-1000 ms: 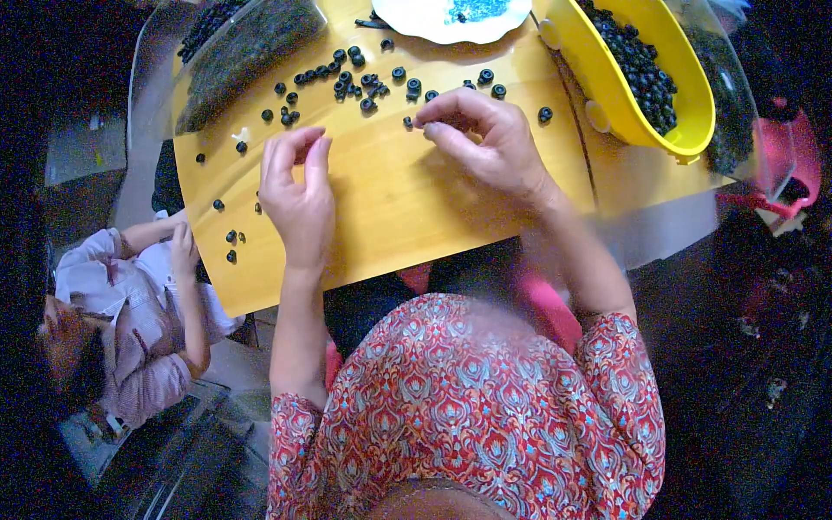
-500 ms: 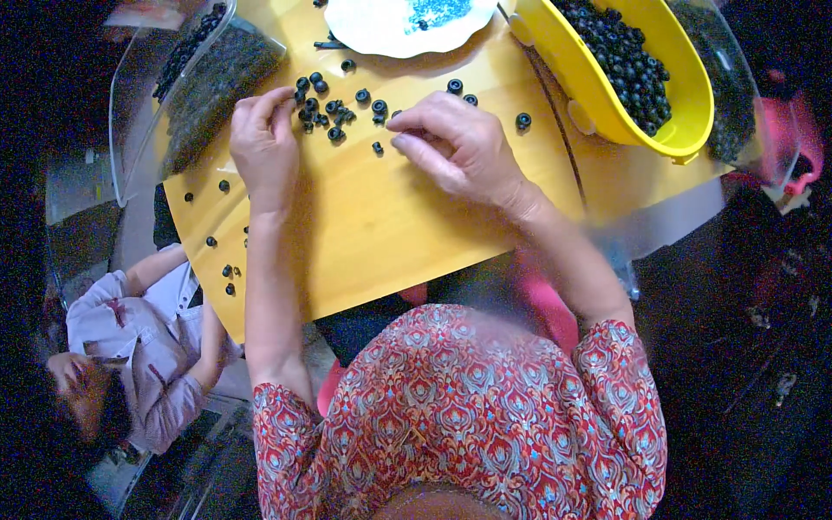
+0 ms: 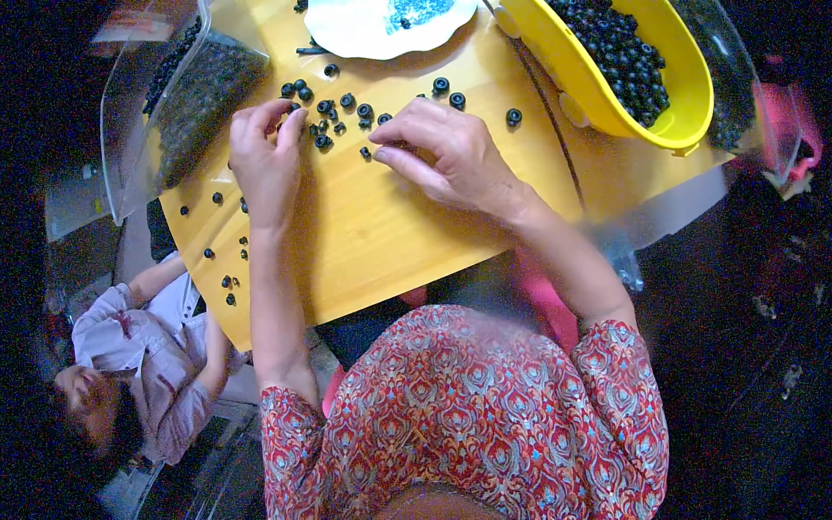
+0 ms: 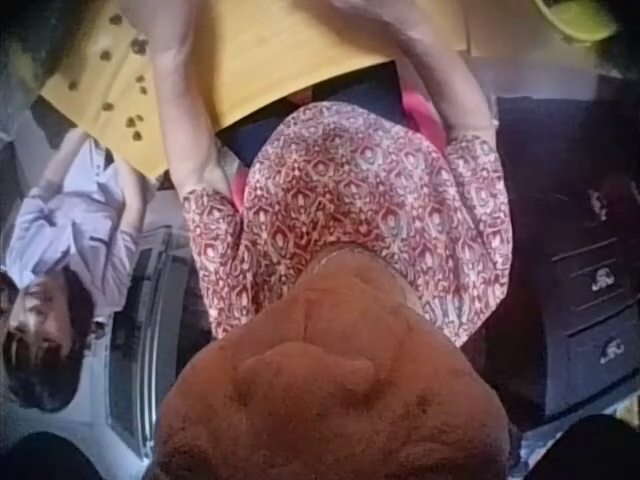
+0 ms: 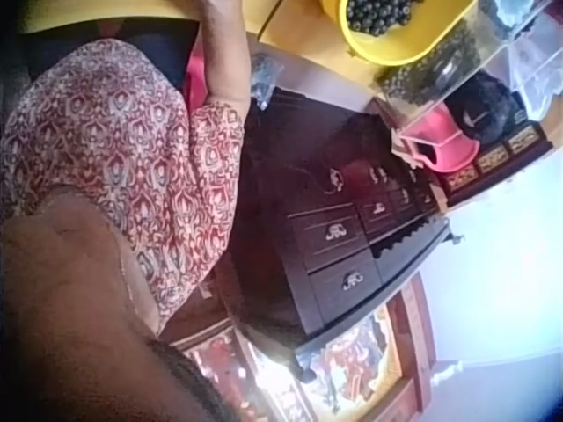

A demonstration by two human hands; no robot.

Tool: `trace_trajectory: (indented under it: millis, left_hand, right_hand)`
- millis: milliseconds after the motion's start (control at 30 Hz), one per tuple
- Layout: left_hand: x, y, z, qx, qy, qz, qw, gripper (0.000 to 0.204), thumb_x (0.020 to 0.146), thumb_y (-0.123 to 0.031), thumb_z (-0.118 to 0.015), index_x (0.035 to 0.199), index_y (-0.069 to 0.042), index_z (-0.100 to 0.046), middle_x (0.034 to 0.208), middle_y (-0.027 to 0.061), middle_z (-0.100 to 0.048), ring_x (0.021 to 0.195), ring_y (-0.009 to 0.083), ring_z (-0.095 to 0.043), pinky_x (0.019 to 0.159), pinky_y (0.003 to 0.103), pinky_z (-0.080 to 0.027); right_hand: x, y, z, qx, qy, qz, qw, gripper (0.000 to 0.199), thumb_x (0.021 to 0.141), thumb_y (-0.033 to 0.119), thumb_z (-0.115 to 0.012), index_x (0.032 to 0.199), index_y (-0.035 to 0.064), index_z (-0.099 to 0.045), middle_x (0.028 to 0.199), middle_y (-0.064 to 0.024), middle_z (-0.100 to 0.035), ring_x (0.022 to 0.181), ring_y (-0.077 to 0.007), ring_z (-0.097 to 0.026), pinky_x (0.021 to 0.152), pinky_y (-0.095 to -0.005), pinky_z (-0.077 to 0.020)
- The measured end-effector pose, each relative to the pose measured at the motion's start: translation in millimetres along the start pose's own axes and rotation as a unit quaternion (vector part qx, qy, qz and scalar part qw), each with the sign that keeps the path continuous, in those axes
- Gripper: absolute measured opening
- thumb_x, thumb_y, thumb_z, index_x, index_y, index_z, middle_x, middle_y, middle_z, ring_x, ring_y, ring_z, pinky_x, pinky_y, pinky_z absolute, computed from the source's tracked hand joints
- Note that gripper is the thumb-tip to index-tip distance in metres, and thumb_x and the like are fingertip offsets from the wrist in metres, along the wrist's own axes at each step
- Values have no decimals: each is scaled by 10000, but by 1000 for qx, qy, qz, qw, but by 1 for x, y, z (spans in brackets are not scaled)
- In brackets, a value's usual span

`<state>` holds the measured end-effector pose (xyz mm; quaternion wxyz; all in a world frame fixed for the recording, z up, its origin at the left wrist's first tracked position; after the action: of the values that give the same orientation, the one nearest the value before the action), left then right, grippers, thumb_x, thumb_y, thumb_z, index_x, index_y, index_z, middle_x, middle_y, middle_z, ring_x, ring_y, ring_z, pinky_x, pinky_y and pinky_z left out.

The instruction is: Assembling small black plastic grommets or fasteners by hand at a table.

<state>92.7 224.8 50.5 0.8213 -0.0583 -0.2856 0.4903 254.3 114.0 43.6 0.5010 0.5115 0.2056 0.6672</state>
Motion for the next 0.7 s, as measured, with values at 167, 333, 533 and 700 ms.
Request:
trace_trajectory:
  millis: [167,333,533,700]
  left_hand:
    - [-22,-5,7,-592,75,256,761,257,846,-130,-647,1051,23,-616,945,80,-615,830,161,-584,755,273,-463]
    - [-48,-27,-2,-819,152,308,459,368,898,-147,-572,1198,52,-496,1001,128,-607,916,214,-578,802,331,-467]
    - [-59,-32,3,-854,154,302,395,332,911,-128,-543,1200,30,-496,1028,149,-604,944,234,-579,824,363,-474]
    - [-65,-31,16,-784,115,318,520,310,905,-84,-539,1196,18,-503,1018,156,-618,932,243,-600,842,372,-488]
  right_hand:
    - [-3,-4,3,19,-3,-35,999,149,768,-24,-658,915,-5,-653,784,-82,-613,683,-143,-588,585,-244,-464]
    - [-3,-2,1,5,10,-29,1000,145,776,-15,-658,921,-3,-652,795,-79,-610,686,-132,-588,588,-236,-467]
    - [-6,-8,0,4,17,-48,999,143,785,-10,-653,927,-1,-651,794,-72,-610,685,-136,-589,585,-241,-467]
    - [-4,-9,0,12,24,-53,998,137,789,-14,-649,926,-3,-649,814,-63,-612,755,-131,-593,632,-230,-476]
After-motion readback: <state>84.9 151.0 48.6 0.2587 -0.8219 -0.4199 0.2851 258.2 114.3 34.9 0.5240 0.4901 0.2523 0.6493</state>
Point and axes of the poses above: each hand's wrist, its own x-axis towards the middle knuckle, its own z-axis out of the back of the hand, y = z × x, the point moved 8 cm from there along x, towards the middle knuckle
